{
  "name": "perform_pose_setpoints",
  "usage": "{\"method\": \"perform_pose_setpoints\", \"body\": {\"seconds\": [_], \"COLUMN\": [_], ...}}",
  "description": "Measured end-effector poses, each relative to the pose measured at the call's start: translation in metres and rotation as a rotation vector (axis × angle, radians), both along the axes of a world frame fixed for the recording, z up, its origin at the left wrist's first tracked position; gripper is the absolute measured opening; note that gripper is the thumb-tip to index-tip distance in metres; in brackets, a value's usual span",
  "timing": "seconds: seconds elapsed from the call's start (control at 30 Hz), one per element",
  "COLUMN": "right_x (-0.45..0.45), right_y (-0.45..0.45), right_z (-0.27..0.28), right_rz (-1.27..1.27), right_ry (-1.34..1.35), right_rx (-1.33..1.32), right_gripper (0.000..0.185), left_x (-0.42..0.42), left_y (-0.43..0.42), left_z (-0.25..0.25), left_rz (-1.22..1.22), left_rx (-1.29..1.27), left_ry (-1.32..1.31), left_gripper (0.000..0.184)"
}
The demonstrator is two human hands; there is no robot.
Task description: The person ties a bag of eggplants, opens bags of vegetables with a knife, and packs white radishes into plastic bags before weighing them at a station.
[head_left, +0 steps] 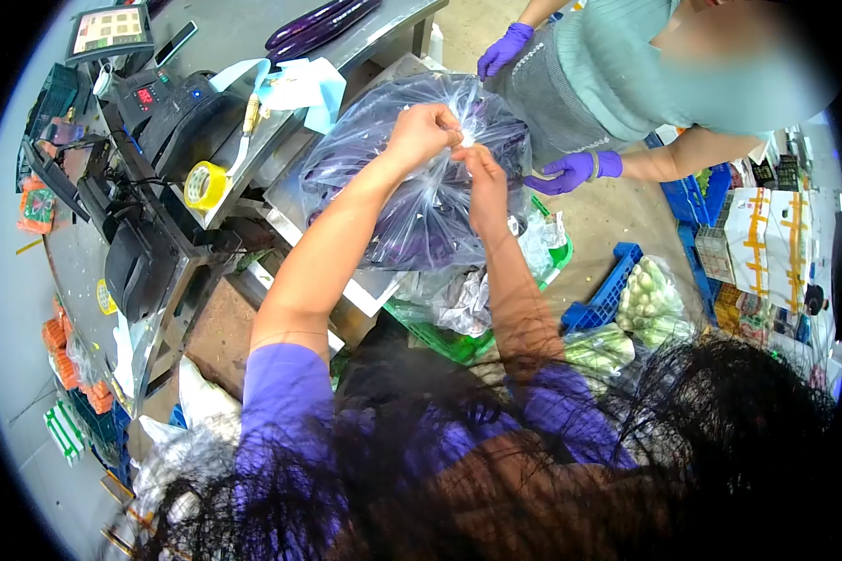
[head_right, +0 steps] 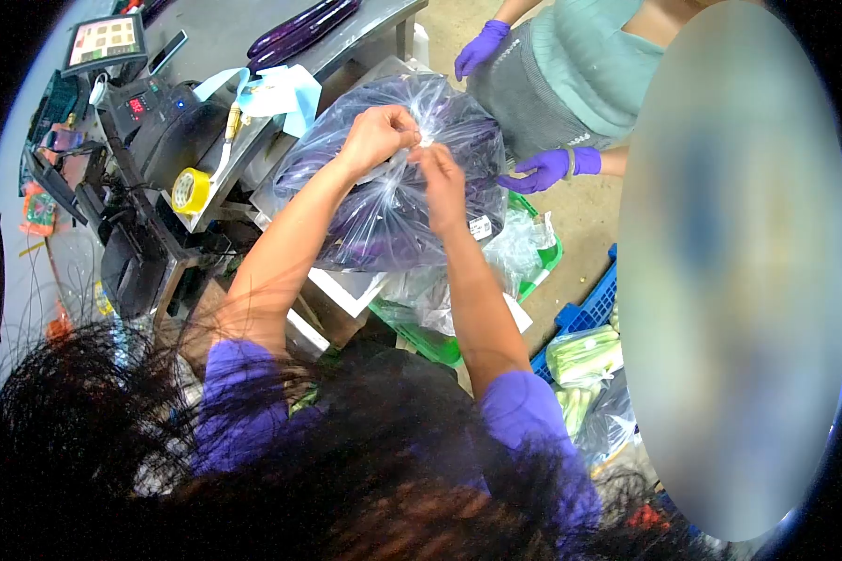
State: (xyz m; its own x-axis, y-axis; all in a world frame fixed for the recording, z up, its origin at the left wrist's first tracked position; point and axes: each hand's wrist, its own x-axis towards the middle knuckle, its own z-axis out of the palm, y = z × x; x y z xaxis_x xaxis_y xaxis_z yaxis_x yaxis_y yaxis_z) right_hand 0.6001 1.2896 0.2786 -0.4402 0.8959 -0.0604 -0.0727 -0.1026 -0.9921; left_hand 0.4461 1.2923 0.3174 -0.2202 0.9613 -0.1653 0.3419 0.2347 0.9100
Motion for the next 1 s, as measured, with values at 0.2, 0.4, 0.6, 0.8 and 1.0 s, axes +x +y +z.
{"method": "perform_pose_setpoints", "body": {"seconds": [0.2,0.4,0.6,0.8,1.0], "right_x": [-0.003,-0.009,-0.015,-0.015,-0.008], "right_y": [-0.028,-0.037,-0.029,-0.004,0.006], "right_z": [0.000,0.019,0.015,0.017,0.013], "right_rz": [-0.127,-0.069,-0.272,-0.422,-0.291], "right_ry": [-0.641,-1.041,-1.045,-0.799,-0.782], "right_rx": [0.615,0.722,0.726,0.765,0.907], "right_gripper": [0.036,0.047,0.036,0.013,0.013], "left_x": [0.005,0.019,0.001,-0.020,-0.027], "left_y": [0.001,0.003,0.010,0.020,0.023], "left_z": [-0.002,-0.009,0.001,0.005,-0.003], "left_rz": [0.040,-0.115,-0.438,-0.559,-0.591], "left_rx": [0.091,0.329,0.196,-0.290,-0.099], "left_ry": [0.137,0.556,0.511,-0.049,-0.112], "left_gripper": [0.015,0.014,0.016,0.016,0.012]}}
